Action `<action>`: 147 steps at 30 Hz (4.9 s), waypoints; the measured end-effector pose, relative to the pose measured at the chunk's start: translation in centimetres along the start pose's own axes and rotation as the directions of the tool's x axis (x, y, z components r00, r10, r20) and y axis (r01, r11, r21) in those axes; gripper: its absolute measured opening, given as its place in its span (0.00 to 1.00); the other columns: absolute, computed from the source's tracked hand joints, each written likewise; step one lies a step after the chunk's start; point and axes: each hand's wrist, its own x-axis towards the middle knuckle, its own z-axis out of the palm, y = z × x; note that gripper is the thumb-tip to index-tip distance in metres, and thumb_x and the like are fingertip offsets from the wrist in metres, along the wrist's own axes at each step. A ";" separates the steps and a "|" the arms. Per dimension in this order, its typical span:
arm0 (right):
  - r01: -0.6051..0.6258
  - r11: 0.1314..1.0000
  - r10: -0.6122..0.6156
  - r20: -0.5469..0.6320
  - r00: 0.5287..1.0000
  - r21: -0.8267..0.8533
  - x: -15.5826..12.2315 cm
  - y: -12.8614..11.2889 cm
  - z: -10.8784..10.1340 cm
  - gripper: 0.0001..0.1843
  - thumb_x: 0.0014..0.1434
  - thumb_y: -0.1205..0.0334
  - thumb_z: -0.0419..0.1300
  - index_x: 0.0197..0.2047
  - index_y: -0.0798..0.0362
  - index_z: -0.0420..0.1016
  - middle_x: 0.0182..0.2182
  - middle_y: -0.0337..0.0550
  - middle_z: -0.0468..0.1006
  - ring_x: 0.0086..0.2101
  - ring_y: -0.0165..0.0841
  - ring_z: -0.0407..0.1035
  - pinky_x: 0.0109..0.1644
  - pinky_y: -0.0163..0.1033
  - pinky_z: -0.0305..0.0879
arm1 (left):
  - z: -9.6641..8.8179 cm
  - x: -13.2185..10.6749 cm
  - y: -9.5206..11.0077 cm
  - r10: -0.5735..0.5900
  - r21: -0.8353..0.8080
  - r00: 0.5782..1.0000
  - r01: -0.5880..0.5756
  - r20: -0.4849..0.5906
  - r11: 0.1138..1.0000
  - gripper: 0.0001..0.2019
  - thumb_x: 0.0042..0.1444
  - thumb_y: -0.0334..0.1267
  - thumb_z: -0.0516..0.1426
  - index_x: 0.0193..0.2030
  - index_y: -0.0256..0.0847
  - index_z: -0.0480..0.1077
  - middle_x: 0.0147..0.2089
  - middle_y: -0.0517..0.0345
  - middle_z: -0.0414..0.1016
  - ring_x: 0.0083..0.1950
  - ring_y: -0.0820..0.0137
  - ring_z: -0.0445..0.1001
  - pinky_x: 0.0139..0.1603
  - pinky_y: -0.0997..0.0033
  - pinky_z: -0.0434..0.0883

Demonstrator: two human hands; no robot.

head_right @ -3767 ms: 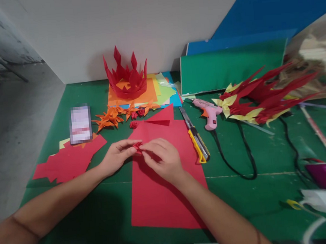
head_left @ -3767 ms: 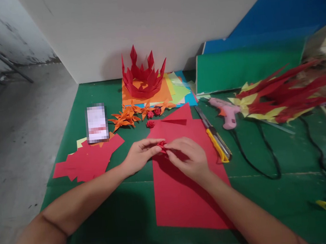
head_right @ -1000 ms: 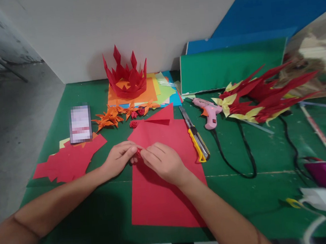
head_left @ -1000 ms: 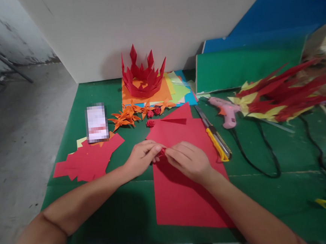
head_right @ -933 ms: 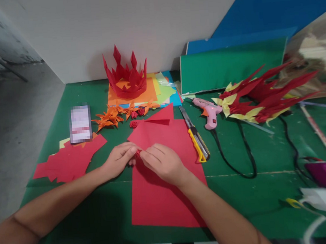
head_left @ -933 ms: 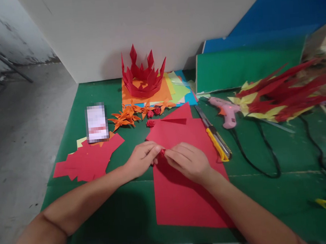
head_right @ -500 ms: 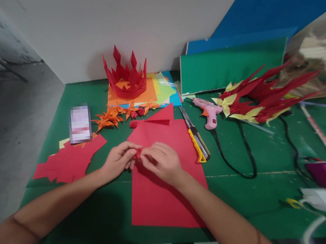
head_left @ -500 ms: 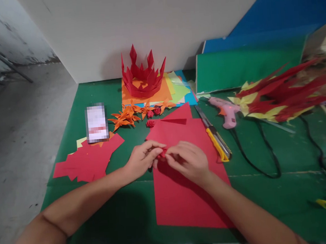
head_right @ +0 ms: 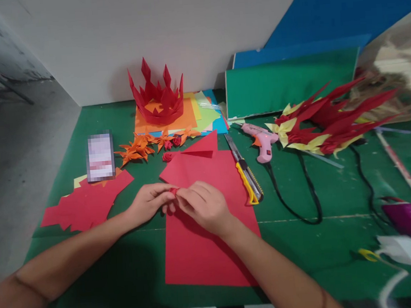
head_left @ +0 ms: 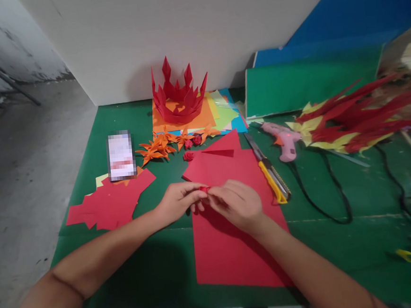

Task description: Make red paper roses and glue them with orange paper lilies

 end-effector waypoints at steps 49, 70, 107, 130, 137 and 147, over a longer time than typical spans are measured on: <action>-0.463 0.854 0.463 0.060 0.884 0.238 0.4 -1.6 0.6 0.07 0.54 0.71 0.57 0.27 0.51 0.69 0.17 0.32 0.65 0.19 0.26 0.60 0.26 0.33 0.58 | 0.8 -0.1 0.4 0.004 -0.170 0.943 -0.064 -0.334 0.983 0.16 0.43 0.49 0.66 0.28 0.37 0.73 0.28 0.59 0.74 0.27 0.76 0.71 0.29 0.76 0.72; -0.215 0.973 0.209 0.076 0.975 0.082 0.6 -0.2 -0.6 0.09 0.58 0.70 0.56 0.26 0.52 0.69 0.15 0.32 0.59 0.19 0.27 0.54 0.25 0.35 0.53 | 0.2 0.0 0.0 0.200 0.036 0.958 -0.197 -0.204 0.980 0.09 0.51 0.42 0.62 0.38 0.44 0.80 0.35 0.55 0.76 0.35 0.72 0.73 0.34 0.74 0.72; -0.442 0.889 0.418 0.181 0.890 0.119 -0.5 2.3 0.8 0.22 0.57 0.50 0.61 0.52 0.51 0.65 0.41 0.51 0.76 0.41 0.43 0.72 0.43 0.48 0.69 | -1.4 1.3 -0.6 0.064 -0.426 0.973 -0.155 -0.220 0.891 0.15 0.49 0.40 0.65 0.44 0.43 0.72 0.39 0.58 0.75 0.37 0.76 0.73 0.42 0.74 0.70; -0.567 0.810 0.583 -0.107 0.805 0.150 -1.8 2.8 1.2 0.19 0.54 0.68 0.57 0.50 0.50 0.60 0.40 0.50 0.72 0.32 0.38 0.72 0.29 0.41 0.68 | -3.8 2.3 -0.7 0.487 0.528 0.765 -0.230 -0.420 0.817 0.17 0.55 0.32 0.57 0.53 0.44 0.68 0.57 0.48 0.64 0.51 0.65 0.68 0.41 0.68 0.68; -0.421 0.880 0.457 -0.148 0.877 0.220 -1.5 1.8 1.6 0.18 0.55 0.69 0.58 0.48 0.49 0.62 0.34 0.43 0.72 0.28 0.32 0.69 0.30 0.39 0.70 | -2.0 1.4 -0.5 0.327 -0.080 0.870 -0.380 -0.368 0.922 0.26 0.55 0.51 0.58 0.58 0.45 0.62 0.53 0.48 0.70 0.40 0.70 0.72 0.39 0.70 0.70; -0.291 0.918 0.293 0.034 0.955 0.268 -1.3 1.1 1.7 0.17 0.59 0.69 0.56 0.51 0.50 0.62 0.35 0.44 0.75 0.32 0.33 0.73 0.35 0.40 0.73 | -1.3 1.3 0.3 -0.012 -0.457 0.972 -0.099 -0.234 0.884 0.23 0.46 0.43 0.66 0.48 0.39 0.68 0.44 0.49 0.80 0.45 0.62 0.78 0.47 0.63 0.72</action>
